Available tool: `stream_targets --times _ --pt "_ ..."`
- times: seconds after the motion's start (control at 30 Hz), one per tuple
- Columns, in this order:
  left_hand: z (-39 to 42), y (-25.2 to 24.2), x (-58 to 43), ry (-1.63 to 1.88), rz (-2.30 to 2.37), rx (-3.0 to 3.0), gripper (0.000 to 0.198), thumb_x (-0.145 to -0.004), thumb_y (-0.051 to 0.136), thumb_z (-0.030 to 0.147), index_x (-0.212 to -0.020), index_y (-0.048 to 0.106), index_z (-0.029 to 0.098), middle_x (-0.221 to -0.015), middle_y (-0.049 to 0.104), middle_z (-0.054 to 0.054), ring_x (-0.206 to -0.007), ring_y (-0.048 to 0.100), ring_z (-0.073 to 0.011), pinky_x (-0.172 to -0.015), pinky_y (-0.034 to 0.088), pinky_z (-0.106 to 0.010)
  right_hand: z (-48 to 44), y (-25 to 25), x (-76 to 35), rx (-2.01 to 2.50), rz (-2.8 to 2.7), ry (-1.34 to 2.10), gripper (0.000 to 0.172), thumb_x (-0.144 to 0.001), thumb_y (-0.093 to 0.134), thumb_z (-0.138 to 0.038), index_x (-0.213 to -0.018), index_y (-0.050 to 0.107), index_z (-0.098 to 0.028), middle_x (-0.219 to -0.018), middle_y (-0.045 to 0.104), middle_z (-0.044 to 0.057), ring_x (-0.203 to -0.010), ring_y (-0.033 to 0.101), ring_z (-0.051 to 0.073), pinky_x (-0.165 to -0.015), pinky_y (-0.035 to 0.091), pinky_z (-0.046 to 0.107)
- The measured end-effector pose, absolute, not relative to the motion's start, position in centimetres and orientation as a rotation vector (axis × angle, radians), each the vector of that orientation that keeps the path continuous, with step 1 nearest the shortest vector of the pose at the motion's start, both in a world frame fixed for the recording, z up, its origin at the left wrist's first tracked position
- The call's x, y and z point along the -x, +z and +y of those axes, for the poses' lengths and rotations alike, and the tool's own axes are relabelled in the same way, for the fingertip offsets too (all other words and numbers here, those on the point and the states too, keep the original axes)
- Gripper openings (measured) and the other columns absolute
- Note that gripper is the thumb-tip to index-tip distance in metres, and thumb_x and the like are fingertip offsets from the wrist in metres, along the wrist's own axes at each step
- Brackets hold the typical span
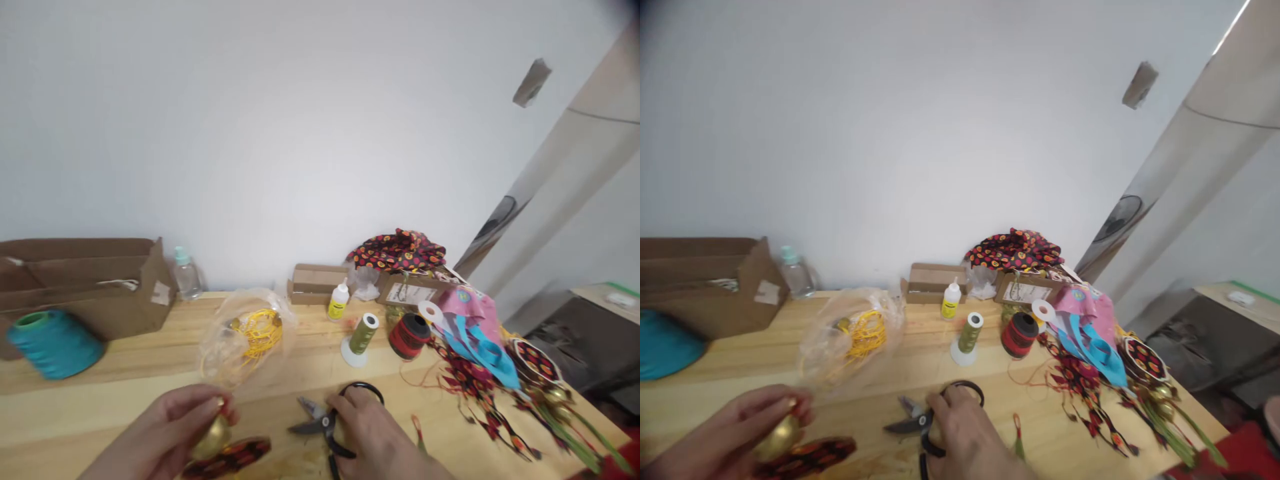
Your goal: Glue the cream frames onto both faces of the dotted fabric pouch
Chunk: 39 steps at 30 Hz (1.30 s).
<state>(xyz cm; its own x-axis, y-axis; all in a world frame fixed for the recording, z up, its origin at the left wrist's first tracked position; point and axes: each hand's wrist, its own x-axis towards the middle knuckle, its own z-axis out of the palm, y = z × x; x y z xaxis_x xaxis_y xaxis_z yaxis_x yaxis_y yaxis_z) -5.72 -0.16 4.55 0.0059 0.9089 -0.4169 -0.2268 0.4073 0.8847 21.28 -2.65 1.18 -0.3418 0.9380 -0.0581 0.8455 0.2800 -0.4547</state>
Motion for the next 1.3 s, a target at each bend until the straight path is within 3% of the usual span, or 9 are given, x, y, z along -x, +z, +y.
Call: stream_targets --times 0.1,0.2,0.27,0.4,0.67,0.97,1.13,1.3 --pt "0.2 6.0 3.9 0.862 1.141 -0.799 0.031 -0.043 0.08 0.038 -0.06 0.068 0.014 -0.057 0.067 -0.003 -0.055 0.058 -0.012 -0.053 0.043 -0.018 -2.5 1.3 -20.2 1.55 -2.284 0.642 0.057 -0.058 0.065 -0.019 -0.114 0.054 -0.02 -0.106 0.056 0.011 -0.099 0.051 0.026 -0.085 0.042 0.035" --pt "0.9 6.3 3.0 0.648 1.005 -1.037 0.028 -0.056 0.073 0.039 -0.057 0.068 0.012 -0.052 0.062 -0.001 -0.046 0.049 -0.0074 -0.043 0.033 -0.016 -2.7 2.8 -20.1 1.47 -2.053 0.65 0.026 -0.072 0.057 -0.018 -0.098 0.064 -0.019 -0.097 0.06 0.01 -0.092 0.054 0.021 -0.081 0.044 0.03" --pt "1.4 6.4 2.2 0.543 0.946 -1.175 0.024 -0.061 0.069 0.036 -0.058 0.069 0.012 -0.051 0.06 0.001 -0.045 0.045 -0.0059 -0.044 0.03 -0.016 -2.9 3.7 -19.9 1.383 -1.89 0.764 0.018 -0.079 0.052 -0.022 -0.089 0.067 -0.022 -0.086 0.063 0.007 -0.085 0.057 0.018 -0.075 0.046 0.028" --pt "2.4 6.5 0.0 0.446 0.925 -1.293 0.011 -0.061 0.069 0.026 -0.062 0.071 0.015 -0.056 0.063 0.002 -0.052 0.049 -0.0071 -0.052 0.035 -0.017 -3.2 4.0 -18.6 1.275 -1.686 0.773 0.016 -0.08 0.052 -0.023 -0.085 0.068 -0.022 -0.079 0.064 0.005 -0.079 0.059 0.017 -0.07 0.047 0.027" --pt "2.4 5.3 -3.3 0.308 0.892 -1.373 0.009 -0.066 0.06 0.022 -0.065 0.065 0.014 -0.054 0.059 0.004 -0.051 0.053 -0.0104 -0.051 0.04 -0.02 -2.7 3.5 -18.6 1.207 -1.797 0.251 0.012 -0.067 0.06 -0.007 -0.07 0.065 -0.017 -0.066 0.064 0.004 -0.064 0.054 0.016 -0.056 0.043 0.027" --pt "1.8 3.3 -3.7 0.339 0.997 -1.454 0.01 -0.071 0.052 0.025 -0.067 0.052 0.016 -0.054 0.052 0.005 -0.05 0.05 -0.0101 -0.053 0.042 -0.022 -2.1 1.1 -18.6 1.32 -1.666 0.532 0.012 -0.068 0.056 -0.005 -0.065 0.057 -0.016 -0.065 0.06 0.003 -0.066 0.055 0.014 -0.06 0.042 0.025" --pt "1.9 3.1 -3.5 0.377 1.092 -1.666 0.009 -0.071 0.05 0.023 -0.064 0.052 0.017 -0.06 0.052 0.003 -0.056 0.051 -0.0115 -0.053 0.041 -0.021 -2.2 1.5 -18.4 1.253 -1.756 0.365 0.015 -0.062 0.059 -0.005 -0.069 0.059 -0.019 -0.067 0.062 0.0 -0.067 0.053 0.014 -0.066 0.037 0.028" --pt "2.0 2.7 -2.9 0.365 1.118 -1.857 0.008 -0.069 0.048 0.017 -0.065 0.055 0.018 -0.065 0.056 0.001 -0.063 0.055 -0.0134 -0.057 0.042 -0.021 -2.2 1.2 -18.4 1.238 -1.932 0.167 0.011 -0.066 0.06 -0.011 -0.069 0.059 -0.022 -0.065 0.063 -0.003 -0.067 0.051 0.013 -0.068 0.032 0.03"
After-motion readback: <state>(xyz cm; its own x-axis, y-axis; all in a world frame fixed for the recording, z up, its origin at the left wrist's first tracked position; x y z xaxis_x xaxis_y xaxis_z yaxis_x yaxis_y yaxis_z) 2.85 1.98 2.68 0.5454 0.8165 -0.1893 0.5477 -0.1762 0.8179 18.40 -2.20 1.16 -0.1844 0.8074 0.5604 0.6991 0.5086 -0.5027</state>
